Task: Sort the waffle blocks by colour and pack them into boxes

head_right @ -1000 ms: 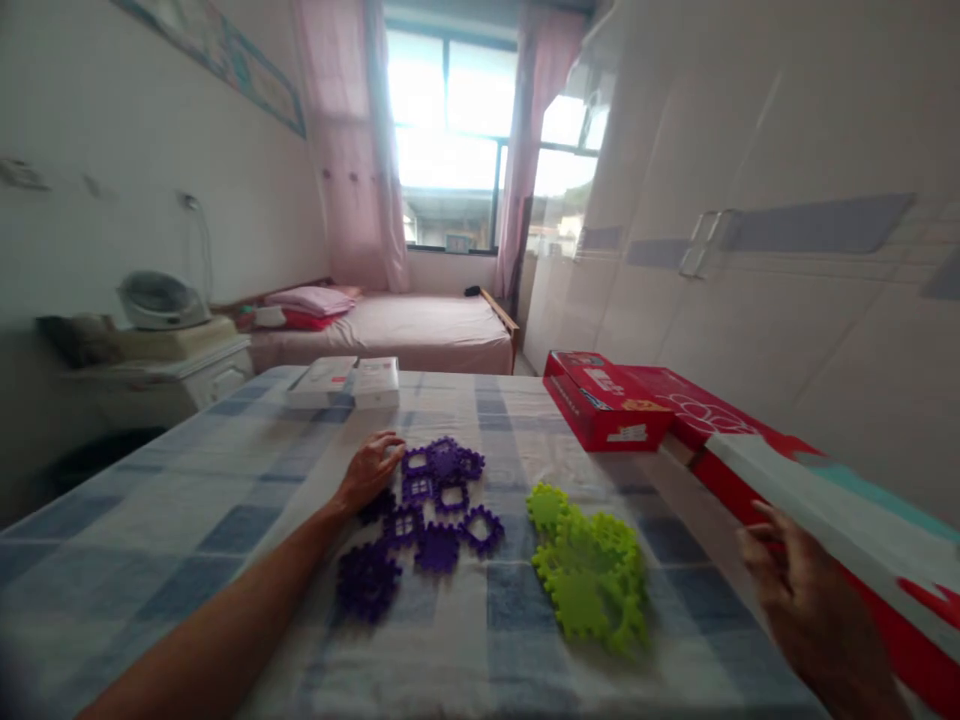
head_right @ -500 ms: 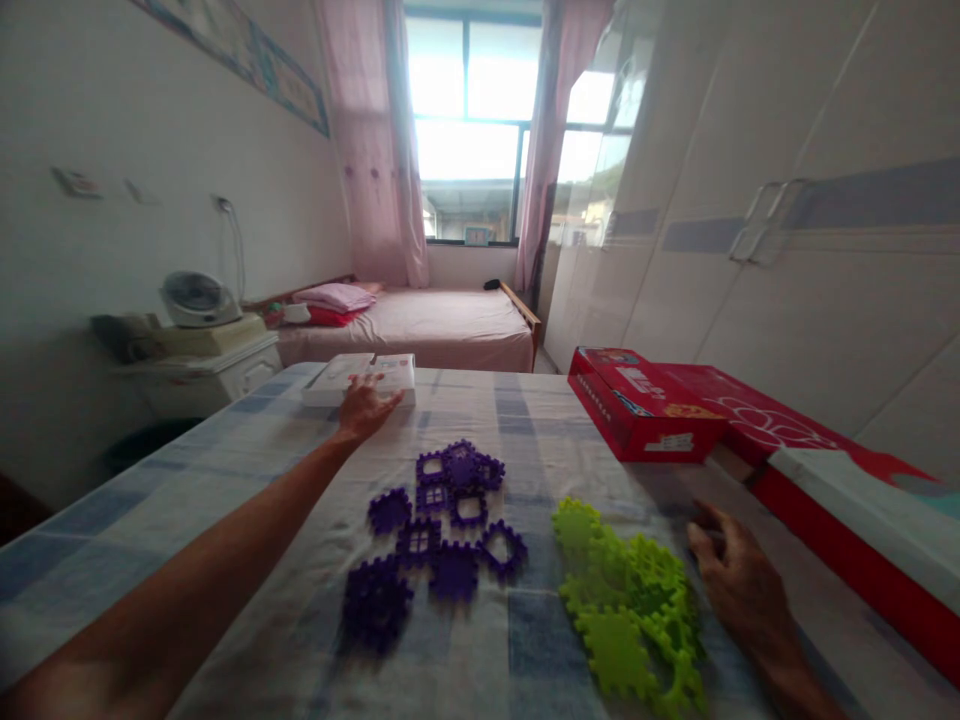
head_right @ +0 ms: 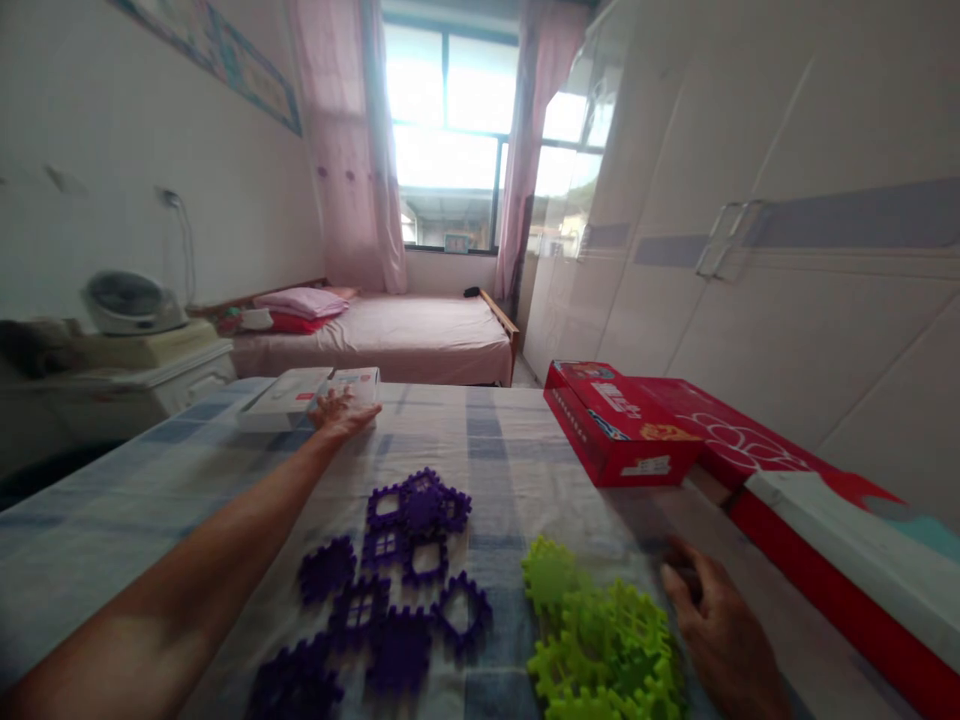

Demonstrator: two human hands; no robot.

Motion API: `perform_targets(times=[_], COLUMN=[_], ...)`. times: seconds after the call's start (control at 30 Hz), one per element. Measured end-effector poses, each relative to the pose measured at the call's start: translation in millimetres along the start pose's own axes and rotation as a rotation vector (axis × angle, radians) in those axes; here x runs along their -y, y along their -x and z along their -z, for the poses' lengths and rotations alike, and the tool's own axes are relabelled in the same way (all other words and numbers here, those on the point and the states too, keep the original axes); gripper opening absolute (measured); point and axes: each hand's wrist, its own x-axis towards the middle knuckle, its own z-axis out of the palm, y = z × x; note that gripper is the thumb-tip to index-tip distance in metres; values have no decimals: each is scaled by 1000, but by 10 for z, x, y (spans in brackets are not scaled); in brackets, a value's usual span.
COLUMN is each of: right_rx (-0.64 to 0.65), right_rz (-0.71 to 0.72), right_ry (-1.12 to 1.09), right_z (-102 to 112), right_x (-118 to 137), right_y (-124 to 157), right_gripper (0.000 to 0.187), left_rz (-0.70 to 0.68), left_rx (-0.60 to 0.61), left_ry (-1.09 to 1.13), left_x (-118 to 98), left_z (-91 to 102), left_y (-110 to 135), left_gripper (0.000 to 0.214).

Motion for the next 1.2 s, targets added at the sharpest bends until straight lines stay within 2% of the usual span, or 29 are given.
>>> perform_targets(times=[0.13,0.33,0.5,0.63,0.7,0.8,0.87,0.9,1.03,1.07,1.2], right_rx=[3,0,-32,-50,29,314,497,539,492,514,758], right_rz=[20,58,90,111,133,178,207,218,214,211,180], right_ry=[19,8,-38,-170,-307,-596,-723,-750,-788,-812,-882], right_z=[-3,-2,7,163,266,370,396,401,460,492,652], right_x=[55,132,150,304,439,622,675,672,522,479,426], right_y=[29,83,93,118,150,220,275,303,413,441,566], right_gripper=[51,47,45,47,55,73,76,74,62,61,56], left_rz=[-74,-206,-412,-626,-743,-912,-1008,-1054,-1203,-1232,-1340], left_rx=[-23,29,35,29,55,150,232,261,320,343,447], left_ry=[-66,-69,15,219,348,543,625,650,712,727,747], left_x=[10,-182,-423,-595,-665,-734,-748,-745,-692,-674,-610], left_z=[85,435,703,870,927,965,962,955,920,915,909], left_y=[102,463,952,1474,1756,2154,2367,2447,2595,2603,2628], left_gripper=[70,68,64,57,54,53,53,54,62,62,57])
